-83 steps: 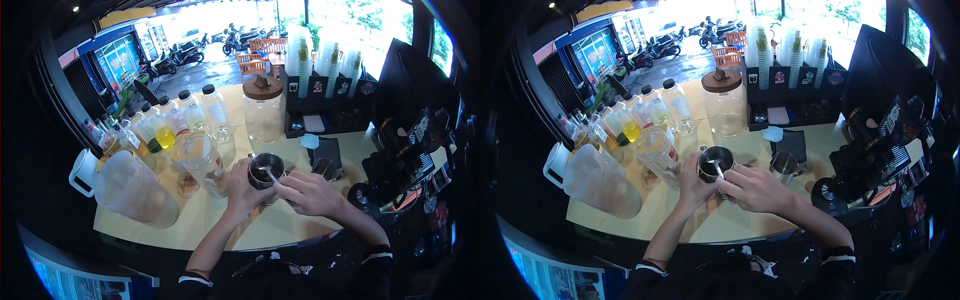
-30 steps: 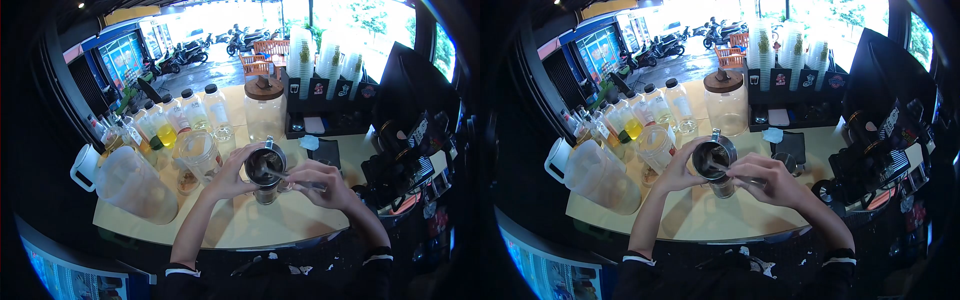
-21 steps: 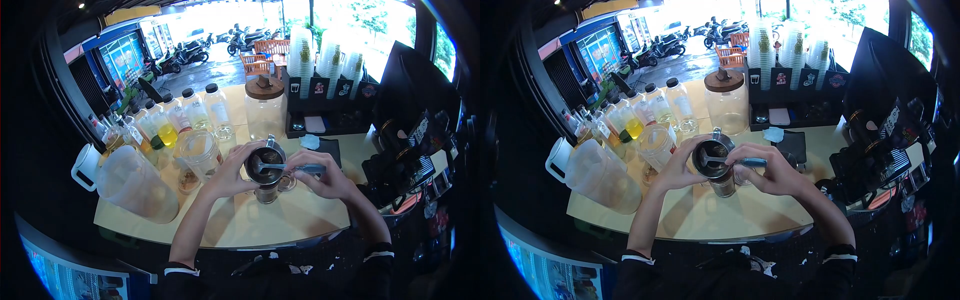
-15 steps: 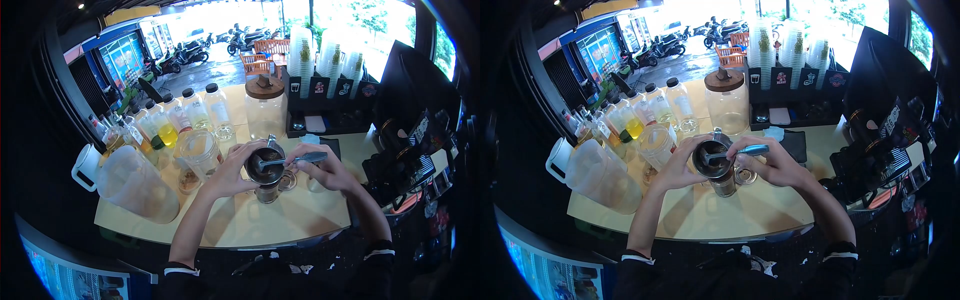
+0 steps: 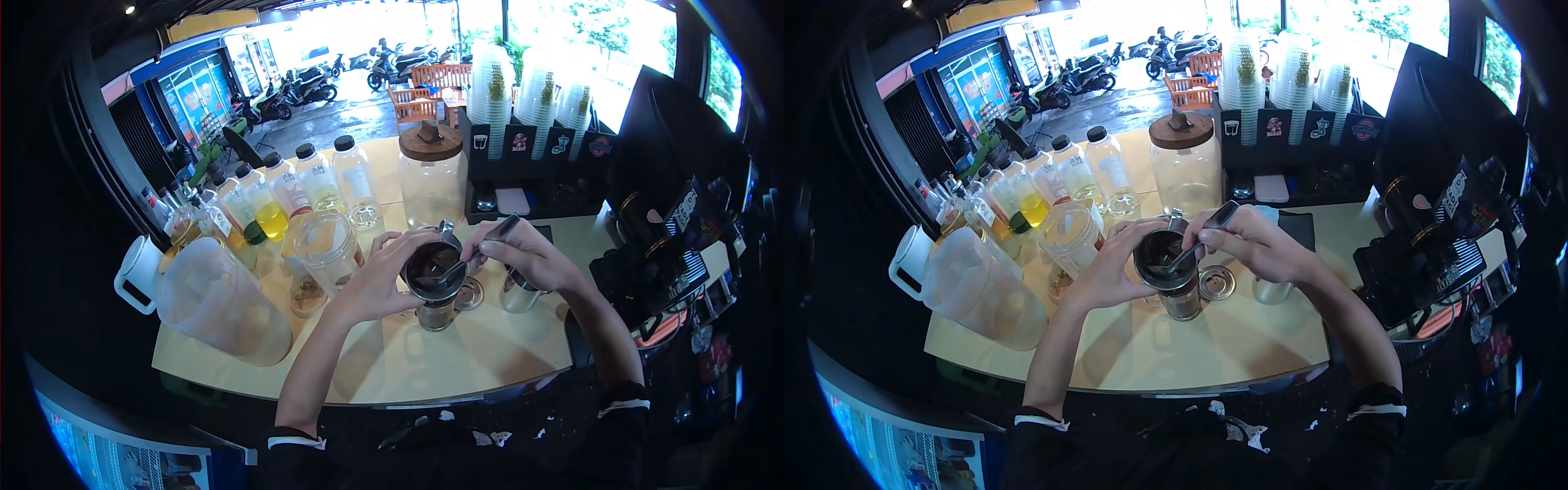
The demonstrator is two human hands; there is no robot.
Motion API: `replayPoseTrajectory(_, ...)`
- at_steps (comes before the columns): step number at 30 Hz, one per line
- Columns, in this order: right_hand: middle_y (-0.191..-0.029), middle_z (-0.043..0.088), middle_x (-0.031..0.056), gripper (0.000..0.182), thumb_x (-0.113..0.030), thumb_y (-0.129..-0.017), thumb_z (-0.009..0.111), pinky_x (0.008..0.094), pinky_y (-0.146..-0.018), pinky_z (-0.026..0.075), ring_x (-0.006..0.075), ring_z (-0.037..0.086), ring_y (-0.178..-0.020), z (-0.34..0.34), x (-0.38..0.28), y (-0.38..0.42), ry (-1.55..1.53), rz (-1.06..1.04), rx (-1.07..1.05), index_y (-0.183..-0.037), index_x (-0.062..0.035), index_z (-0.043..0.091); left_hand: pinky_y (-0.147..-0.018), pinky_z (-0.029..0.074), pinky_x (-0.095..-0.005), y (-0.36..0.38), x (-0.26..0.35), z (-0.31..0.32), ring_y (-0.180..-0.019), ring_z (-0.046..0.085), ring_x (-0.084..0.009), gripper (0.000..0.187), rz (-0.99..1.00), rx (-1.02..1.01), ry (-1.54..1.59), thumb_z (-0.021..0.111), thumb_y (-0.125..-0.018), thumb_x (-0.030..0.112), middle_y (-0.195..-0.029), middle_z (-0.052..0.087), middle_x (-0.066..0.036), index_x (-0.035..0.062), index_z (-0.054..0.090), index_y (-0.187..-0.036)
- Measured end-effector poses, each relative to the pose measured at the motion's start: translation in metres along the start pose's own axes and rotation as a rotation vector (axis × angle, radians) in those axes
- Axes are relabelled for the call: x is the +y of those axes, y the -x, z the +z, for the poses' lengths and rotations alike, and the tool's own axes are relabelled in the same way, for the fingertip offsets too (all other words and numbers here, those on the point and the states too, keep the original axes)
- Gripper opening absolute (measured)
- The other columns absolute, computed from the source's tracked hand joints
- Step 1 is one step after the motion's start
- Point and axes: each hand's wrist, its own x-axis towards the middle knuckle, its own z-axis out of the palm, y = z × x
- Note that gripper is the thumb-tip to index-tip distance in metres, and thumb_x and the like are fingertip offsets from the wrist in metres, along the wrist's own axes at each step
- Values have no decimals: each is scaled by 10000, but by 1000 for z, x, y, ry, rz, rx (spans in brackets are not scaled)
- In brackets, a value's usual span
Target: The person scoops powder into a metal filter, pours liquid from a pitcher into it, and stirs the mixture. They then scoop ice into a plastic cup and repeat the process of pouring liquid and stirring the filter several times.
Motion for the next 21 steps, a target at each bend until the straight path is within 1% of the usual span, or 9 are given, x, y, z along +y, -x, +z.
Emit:
replayPoseTrajectory(2, -904, 628, 58, 263, -169, -976, 473, 269, -777, 457, 119, 560, -817, -3, 0, -2, 93, -29, 4, -957, 48, 620, -1089, 312, -414, 0, 0, 0, -1267, 433, -290, 882, 2, -15, -25, 836, -592, 198, -1368, 484, -81, 129, 424, -1368)
replayPoseTrajectory(4, -896, 627, 64, 272, -175, -979, 471, 275, -779, 459, 123, 563, -816, -2, 0, -3, 73, -58, 17, -952, 52, 618, -1115, 243, -435, 1, -1, 1, -1241, 496, -252, 876, -10, 5, 9, 792, -581, 223, -1373, 497, -74, 151, 402, -1363)
replayPoseTrajectory(5, -887, 627, 71, 282, -182, -982, 468, 281, -780, 462, 128, 565, -814, -2, 0, -3, 53, -87, 29, -947, 56, 616, -1115, 243, -435, 1, 0, 0, -1241, 496, -252, 876, -9, 6, 8, 792, -581, 223, -1373, 497, -74, 151, 402, -1363)
replayPoseTrajectory(7, -883, 626, 72, 275, -178, -982, 470, 284, -778, 463, 129, 568, -814, 0, -6, -4, 129, -88, 11, -949, 53, 616, -1085, 310, -419, 1, 2, -1, -1264, 434, -296, 882, -27, -18, -5, 834, -590, 220, -1367, 483, -81, 131, 426, -1368)
replayPoseTrajectory(9, -878, 625, 72, 268, -174, -981, 472, 287, -776, 465, 129, 571, -813, -2, -7, -3, 205, -86, -4, -951, 49, 617, -1083, 311, -422, 0, 1, -1, -1263, 434, -297, 881, -17, -11, -11, 835, -589, 224, -1365, 483, -80, 130, 428, -1364)
replayPoseTrajectory(12, -876, 626, 79, 263, -176, -982, 467, 297, -773, 470, 137, 582, -811, -3, -6, -4, 97, -97, 42, -945, 37, 617, -1080, 313, -427, 1, 3, -1, -1261, 434, -300, 876, -11, -2, -24, 836, -586, 229, -1361, 485, -80, 128, 432, -1357)
replayPoseTrajectory(14, -858, 625, 76, 257, -177, -983, 465, 295, -766, 471, 136, 586, -809, -1, -12, -4, 270, -90, -21, -953, 25, 621, -1079, 314, -428, -1, 3, 0, -1261, 433, -301, 874, -5, -7, -27, 837, -585, 229, -1359, 485, -81, 127, 434, -1353)
replayPoseTrajectory(18, -835, 624, 76, 259, -179, -985, 460, 302, -762, 475, 146, 592, -796, -2, -9, -8, 153, -94, 12, -959, 23, 620, -1083, 296, -427, -2, 4, 0, -1258, 438, -286, 854, 7, 0, -36, 831, -597, 241, -1352, 497, -72, 131, 439, -1348)
replayPoseTrajectory(21, -817, 622, 65, 266, -186, -985, 465, 296, -754, 476, 139, 591, -778, -4, -10, -11, 327, -92, -33, -960, 27, 623, -1093, 270, -430, -4, 5, 1, -1239, 478, -264, 844, 32, -3, -48, 811, -606, 242, -1361, 499, -68, 139, 429, -1352)
